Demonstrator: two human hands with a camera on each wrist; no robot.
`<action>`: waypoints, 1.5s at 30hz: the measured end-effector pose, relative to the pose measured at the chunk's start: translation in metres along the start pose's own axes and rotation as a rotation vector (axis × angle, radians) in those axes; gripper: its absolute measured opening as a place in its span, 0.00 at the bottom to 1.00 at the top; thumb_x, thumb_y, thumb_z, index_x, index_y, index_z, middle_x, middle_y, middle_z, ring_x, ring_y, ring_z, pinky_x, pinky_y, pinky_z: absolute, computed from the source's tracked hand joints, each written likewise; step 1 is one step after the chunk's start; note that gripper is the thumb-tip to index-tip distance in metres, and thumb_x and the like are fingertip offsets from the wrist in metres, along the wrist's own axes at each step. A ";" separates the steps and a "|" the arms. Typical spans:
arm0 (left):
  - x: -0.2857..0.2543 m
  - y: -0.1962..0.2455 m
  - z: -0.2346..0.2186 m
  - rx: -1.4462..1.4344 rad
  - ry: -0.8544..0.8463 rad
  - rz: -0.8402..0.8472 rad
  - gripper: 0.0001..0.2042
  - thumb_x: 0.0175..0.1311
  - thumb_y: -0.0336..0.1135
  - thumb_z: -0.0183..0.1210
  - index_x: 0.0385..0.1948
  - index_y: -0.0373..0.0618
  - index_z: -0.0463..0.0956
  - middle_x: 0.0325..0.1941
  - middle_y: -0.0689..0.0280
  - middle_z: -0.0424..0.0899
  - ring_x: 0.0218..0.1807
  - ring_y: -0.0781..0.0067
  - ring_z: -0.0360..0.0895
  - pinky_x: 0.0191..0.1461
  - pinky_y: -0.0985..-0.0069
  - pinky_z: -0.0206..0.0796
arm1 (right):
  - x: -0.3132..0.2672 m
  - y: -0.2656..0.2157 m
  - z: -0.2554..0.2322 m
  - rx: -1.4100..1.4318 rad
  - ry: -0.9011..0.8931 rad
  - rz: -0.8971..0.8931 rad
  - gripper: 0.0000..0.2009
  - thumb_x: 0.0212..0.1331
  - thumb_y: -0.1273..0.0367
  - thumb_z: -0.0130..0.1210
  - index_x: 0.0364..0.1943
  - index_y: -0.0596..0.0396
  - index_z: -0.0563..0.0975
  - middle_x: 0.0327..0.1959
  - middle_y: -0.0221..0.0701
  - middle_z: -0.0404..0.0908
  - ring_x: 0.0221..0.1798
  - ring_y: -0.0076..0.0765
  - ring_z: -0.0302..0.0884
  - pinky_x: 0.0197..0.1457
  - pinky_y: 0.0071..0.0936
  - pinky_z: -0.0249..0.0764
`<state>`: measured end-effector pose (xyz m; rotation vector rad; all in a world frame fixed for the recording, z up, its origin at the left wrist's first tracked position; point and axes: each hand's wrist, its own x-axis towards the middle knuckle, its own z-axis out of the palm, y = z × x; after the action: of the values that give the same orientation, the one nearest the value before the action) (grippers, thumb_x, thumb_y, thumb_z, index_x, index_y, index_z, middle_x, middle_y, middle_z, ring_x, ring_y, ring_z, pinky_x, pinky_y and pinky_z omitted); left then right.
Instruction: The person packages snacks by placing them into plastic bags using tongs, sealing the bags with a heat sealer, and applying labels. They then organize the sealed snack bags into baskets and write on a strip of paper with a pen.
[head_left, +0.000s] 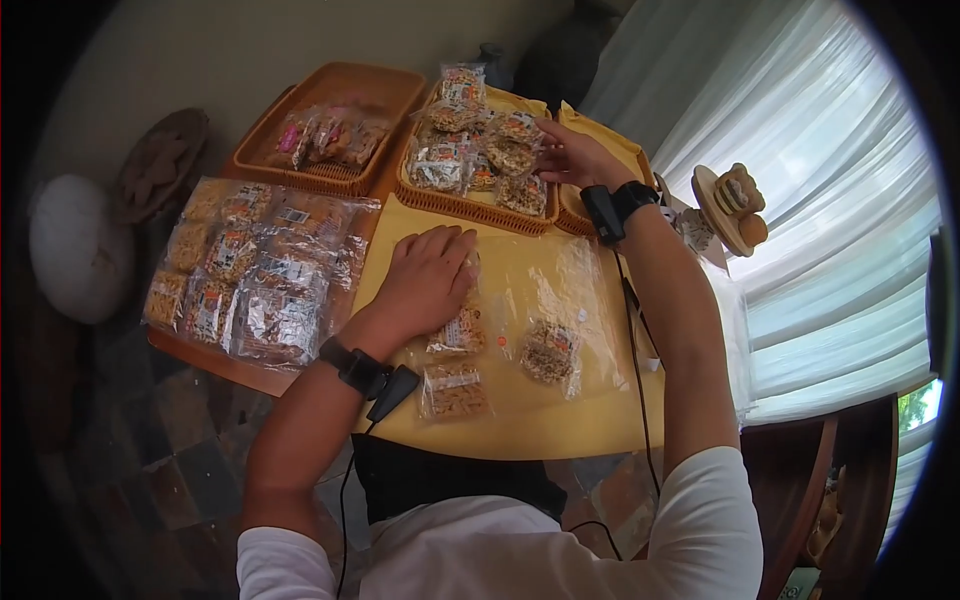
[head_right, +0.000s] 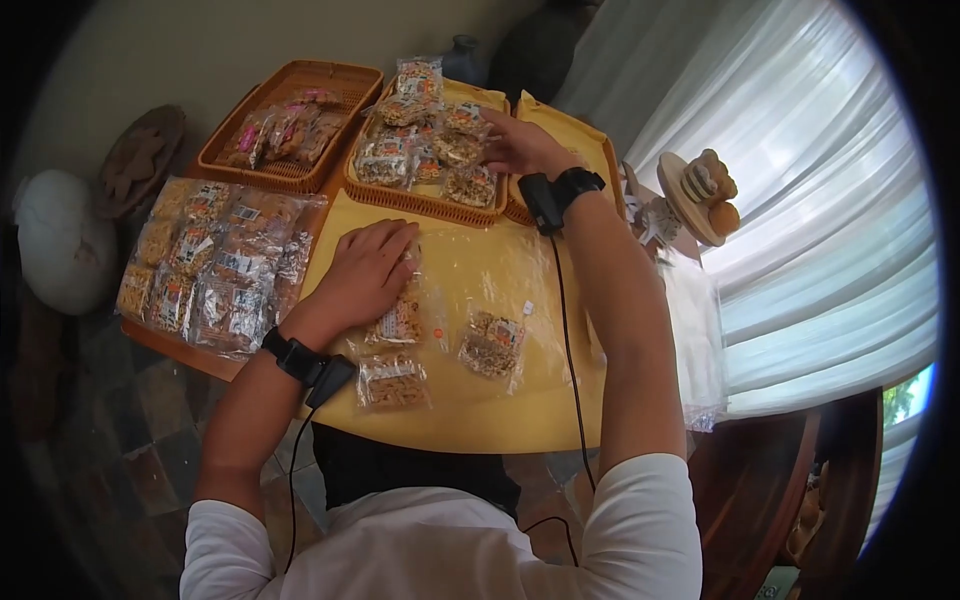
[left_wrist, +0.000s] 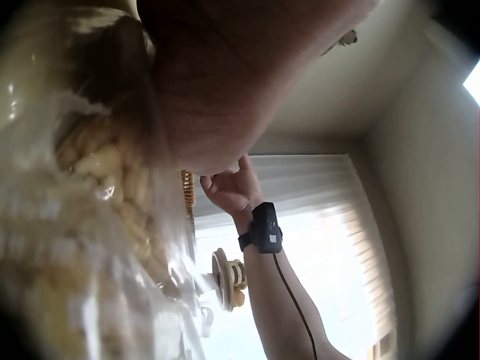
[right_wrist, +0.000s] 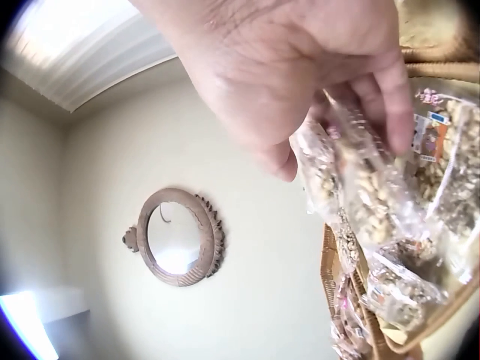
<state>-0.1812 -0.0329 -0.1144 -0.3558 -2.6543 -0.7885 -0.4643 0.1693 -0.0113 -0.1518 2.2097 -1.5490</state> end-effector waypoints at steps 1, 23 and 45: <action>0.000 0.000 0.000 -0.004 -0.007 0.001 0.26 0.78 0.40 0.55 0.75 0.44 0.69 0.74 0.52 0.74 0.76 0.48 0.68 0.81 0.54 0.53 | -0.007 0.000 0.000 -0.251 0.115 -0.011 0.24 0.74 0.50 0.64 0.58 0.56 0.81 0.51 0.33 0.88 0.50 0.31 0.87 0.55 0.30 0.83; 0.001 -0.003 0.004 0.037 -0.030 -0.012 0.25 0.81 0.41 0.51 0.75 0.44 0.68 0.75 0.54 0.72 0.77 0.51 0.66 0.81 0.54 0.50 | -0.224 0.114 -0.024 -0.391 -0.433 -0.072 0.18 0.62 0.65 0.74 0.51 0.61 0.83 0.38 0.30 0.88 0.36 0.21 0.84 0.37 0.24 0.75; 0.000 -0.002 0.009 0.018 0.024 0.001 0.26 0.78 0.40 0.55 0.75 0.44 0.69 0.74 0.53 0.74 0.76 0.49 0.68 0.80 0.54 0.53 | -0.169 0.005 -0.063 -0.468 0.221 -0.302 0.17 0.70 0.55 0.68 0.45 0.57 0.86 0.29 0.21 0.80 0.30 0.16 0.74 0.33 0.21 0.70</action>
<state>-0.1840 -0.0295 -0.1228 -0.3412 -2.6374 -0.7631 -0.3366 0.2817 0.0501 -0.4956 2.8045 -1.2024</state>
